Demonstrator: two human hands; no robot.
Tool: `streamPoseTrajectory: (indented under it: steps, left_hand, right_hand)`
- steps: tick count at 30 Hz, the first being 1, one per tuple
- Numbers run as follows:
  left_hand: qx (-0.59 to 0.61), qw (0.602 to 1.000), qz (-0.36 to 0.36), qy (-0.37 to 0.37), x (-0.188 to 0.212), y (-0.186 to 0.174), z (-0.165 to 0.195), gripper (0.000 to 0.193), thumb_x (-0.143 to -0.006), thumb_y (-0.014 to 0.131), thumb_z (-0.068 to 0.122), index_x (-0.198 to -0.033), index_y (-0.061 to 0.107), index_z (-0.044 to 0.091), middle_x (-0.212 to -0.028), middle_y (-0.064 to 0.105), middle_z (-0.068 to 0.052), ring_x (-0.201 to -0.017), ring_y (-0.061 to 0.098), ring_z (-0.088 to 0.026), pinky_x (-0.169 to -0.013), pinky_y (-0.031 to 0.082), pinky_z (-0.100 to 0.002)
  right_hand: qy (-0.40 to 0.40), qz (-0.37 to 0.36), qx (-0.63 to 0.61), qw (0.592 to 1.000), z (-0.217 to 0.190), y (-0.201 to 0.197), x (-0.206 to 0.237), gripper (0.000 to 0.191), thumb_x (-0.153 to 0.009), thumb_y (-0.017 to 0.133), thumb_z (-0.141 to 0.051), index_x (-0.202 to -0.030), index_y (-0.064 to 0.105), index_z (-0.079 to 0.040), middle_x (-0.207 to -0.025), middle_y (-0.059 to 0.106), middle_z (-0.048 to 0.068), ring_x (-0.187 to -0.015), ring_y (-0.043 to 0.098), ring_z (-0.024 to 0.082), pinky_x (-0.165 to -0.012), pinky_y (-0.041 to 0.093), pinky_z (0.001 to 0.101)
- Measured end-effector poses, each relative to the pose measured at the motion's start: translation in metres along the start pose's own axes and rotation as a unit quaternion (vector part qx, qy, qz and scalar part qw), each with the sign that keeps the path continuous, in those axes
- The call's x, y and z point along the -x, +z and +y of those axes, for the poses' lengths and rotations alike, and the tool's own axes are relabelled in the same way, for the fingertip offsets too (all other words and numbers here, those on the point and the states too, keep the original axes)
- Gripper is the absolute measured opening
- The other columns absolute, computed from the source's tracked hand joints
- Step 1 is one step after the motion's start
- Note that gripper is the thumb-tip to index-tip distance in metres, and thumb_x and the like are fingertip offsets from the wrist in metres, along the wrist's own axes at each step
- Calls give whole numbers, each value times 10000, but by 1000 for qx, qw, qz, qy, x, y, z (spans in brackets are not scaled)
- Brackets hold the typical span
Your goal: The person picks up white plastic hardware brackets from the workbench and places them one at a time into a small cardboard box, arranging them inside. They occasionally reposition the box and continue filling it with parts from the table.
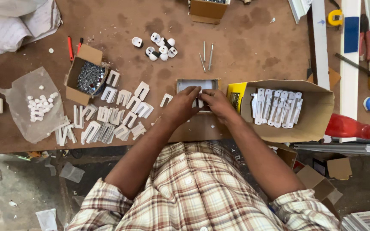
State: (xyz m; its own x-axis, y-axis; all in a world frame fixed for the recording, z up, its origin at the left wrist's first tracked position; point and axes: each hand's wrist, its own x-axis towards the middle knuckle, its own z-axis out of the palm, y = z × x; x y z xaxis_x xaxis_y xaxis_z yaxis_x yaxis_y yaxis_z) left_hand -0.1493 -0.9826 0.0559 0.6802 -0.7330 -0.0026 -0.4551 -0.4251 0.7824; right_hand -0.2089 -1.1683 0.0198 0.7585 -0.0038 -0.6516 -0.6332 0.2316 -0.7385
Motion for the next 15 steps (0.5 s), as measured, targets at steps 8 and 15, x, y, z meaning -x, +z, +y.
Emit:
streamPoseTrajectory:
  steps: [8, 15]
  left_hand:
    - [-19, 999, -28, -9, 3, -12, 3, 889, -755, 845, 229, -1465, 394, -57, -1454, 458, -276, -1356, 426, -440, -1090, 383, -480]
    - [-71, 989, 44, -125, 51, -43, -18, 836, -779, 804, 200, -1456, 406, -86, -1489, 449, -282, -1434, 343, -463, -1188, 300, -513]
  right_hand:
    - [22, 21, 3, 1000, 6, 5, -4, 252, -981, 707, -163, -1097, 680, 59, -973, 701, 102, -797, 657, 164, -701, 548, 310]
    - [47, 55, 28, 997, -3, 21, -45, 220, -914, 726, -127, -1064, 688, 30, -922, 730, 74, -756, 699, 150, -665, 587, 292]
